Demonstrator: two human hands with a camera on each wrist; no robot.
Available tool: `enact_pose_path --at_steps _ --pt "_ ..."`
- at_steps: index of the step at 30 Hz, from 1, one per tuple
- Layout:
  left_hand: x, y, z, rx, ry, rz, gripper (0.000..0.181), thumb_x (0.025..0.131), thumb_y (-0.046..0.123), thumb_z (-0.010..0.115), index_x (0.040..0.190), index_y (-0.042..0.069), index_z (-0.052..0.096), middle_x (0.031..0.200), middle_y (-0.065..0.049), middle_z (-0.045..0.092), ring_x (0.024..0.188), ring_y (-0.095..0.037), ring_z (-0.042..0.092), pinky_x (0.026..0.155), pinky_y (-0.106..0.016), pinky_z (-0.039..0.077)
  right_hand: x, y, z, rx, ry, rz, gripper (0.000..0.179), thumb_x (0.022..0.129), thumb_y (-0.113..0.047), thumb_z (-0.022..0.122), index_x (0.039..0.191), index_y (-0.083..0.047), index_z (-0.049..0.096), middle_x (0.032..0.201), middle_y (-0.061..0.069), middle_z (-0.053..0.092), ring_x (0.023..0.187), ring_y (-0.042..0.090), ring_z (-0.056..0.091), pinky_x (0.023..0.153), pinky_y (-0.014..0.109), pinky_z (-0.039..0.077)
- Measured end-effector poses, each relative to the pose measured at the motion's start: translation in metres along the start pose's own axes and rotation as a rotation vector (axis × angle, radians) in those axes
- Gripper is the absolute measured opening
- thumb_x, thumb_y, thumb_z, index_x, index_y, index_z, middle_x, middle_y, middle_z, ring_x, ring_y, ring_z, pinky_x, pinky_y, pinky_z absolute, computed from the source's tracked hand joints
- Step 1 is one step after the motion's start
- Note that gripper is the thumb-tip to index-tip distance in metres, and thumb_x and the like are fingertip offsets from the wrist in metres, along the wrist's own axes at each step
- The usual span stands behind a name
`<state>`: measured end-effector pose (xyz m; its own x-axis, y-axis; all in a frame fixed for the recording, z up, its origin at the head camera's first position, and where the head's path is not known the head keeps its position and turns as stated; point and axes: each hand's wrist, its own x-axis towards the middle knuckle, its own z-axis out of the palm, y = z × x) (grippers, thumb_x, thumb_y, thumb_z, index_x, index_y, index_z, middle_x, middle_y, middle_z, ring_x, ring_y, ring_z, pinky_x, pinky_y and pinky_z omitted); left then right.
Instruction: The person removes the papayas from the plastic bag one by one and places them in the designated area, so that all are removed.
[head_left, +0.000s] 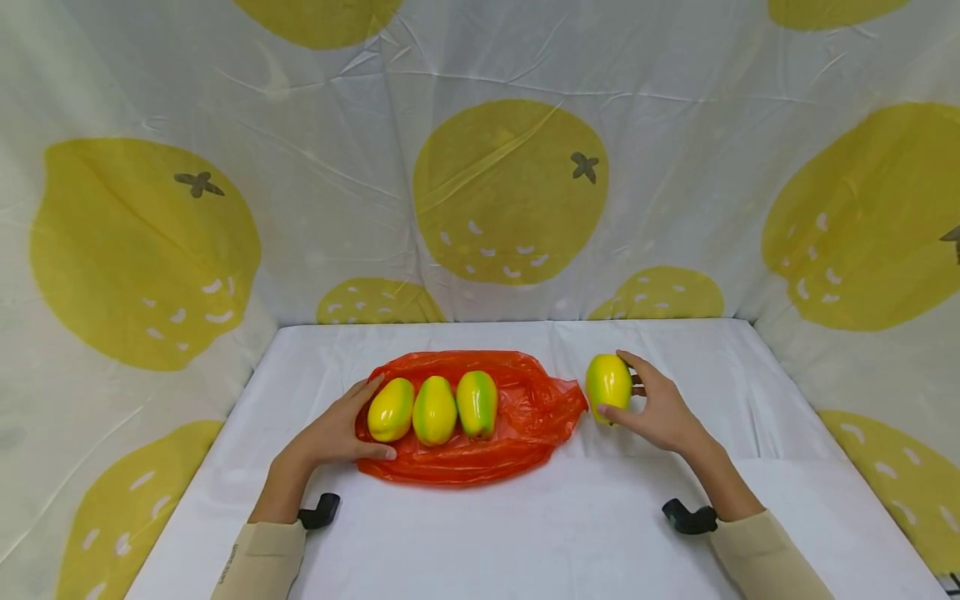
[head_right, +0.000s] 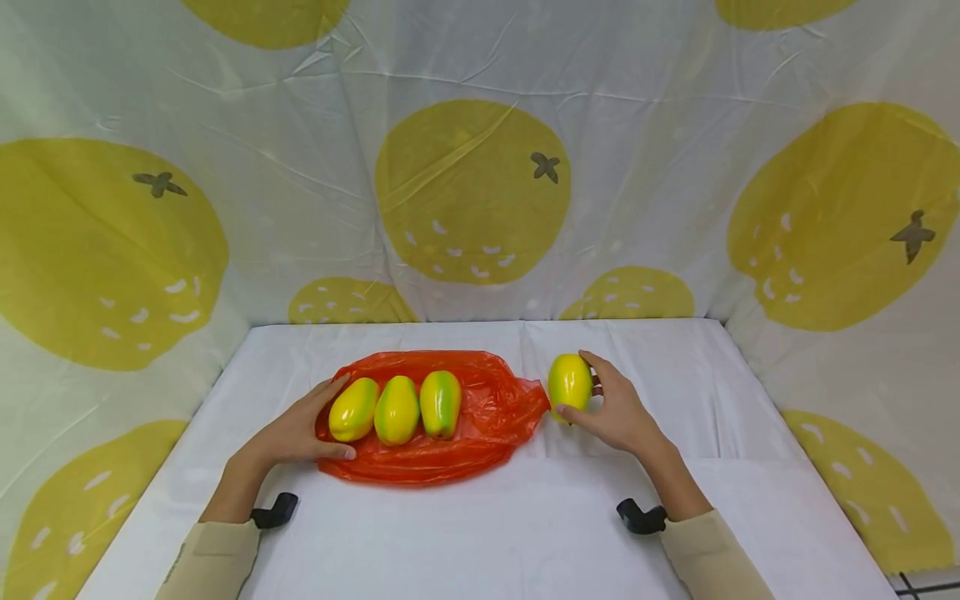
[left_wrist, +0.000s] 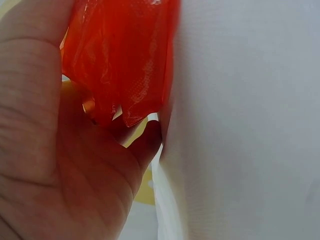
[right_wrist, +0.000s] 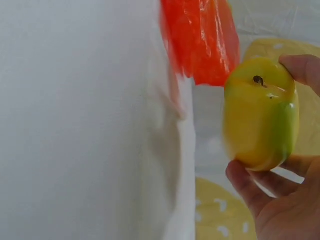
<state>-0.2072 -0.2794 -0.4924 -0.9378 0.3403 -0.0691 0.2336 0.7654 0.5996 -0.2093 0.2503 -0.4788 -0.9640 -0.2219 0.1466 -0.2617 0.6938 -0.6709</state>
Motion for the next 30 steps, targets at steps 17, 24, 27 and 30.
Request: enact_pose_path --at_steps 17,24,27,30 --pt "0.001 -0.001 -0.001 -0.001 -0.005 -0.006 0.128 0.065 0.062 0.090 0.165 0.023 0.022 0.166 -0.010 0.030 0.146 -0.037 0.039 0.108 -0.065 0.047 0.005 0.008 0.019 -0.028 -0.071 0.023 0.093 0.086 -0.040 0.079 0.160 -0.009 0.031 0.155 0.018 0.045 0.119 0.036 0.060 0.101 0.056 0.054" --pt "0.001 -0.001 0.001 -0.011 -0.001 0.005 0.126 0.066 0.061 0.090 0.165 0.021 0.023 0.165 -0.012 0.031 0.146 -0.039 0.039 0.108 -0.064 0.048 0.009 0.005 0.026 -0.013 -0.097 0.013 0.094 0.086 -0.042 0.079 0.160 -0.010 0.030 0.156 0.016 0.044 0.122 0.035 0.060 0.101 0.055 0.055" --pt "0.002 -0.001 0.001 -0.016 -0.002 0.001 0.126 0.066 0.060 0.090 0.165 0.022 0.022 0.166 -0.012 0.030 0.147 -0.039 0.038 0.108 -0.064 0.047 0.011 0.002 0.028 -0.012 -0.110 0.009 0.095 0.086 -0.041 0.079 0.160 -0.010 0.029 0.157 0.016 0.044 0.122 0.035 0.060 0.101 0.054 0.056" --pt "0.001 0.000 0.001 -0.012 -0.006 0.000 0.126 0.067 0.060 0.090 0.165 0.021 0.022 0.166 -0.013 0.029 0.147 -0.040 0.038 0.109 -0.065 0.046 0.013 -0.001 0.030 -0.010 -0.121 0.007 0.095 0.086 -0.039 0.079 0.160 -0.009 0.029 0.156 0.017 0.045 0.121 0.035 0.061 0.100 0.052 0.057"
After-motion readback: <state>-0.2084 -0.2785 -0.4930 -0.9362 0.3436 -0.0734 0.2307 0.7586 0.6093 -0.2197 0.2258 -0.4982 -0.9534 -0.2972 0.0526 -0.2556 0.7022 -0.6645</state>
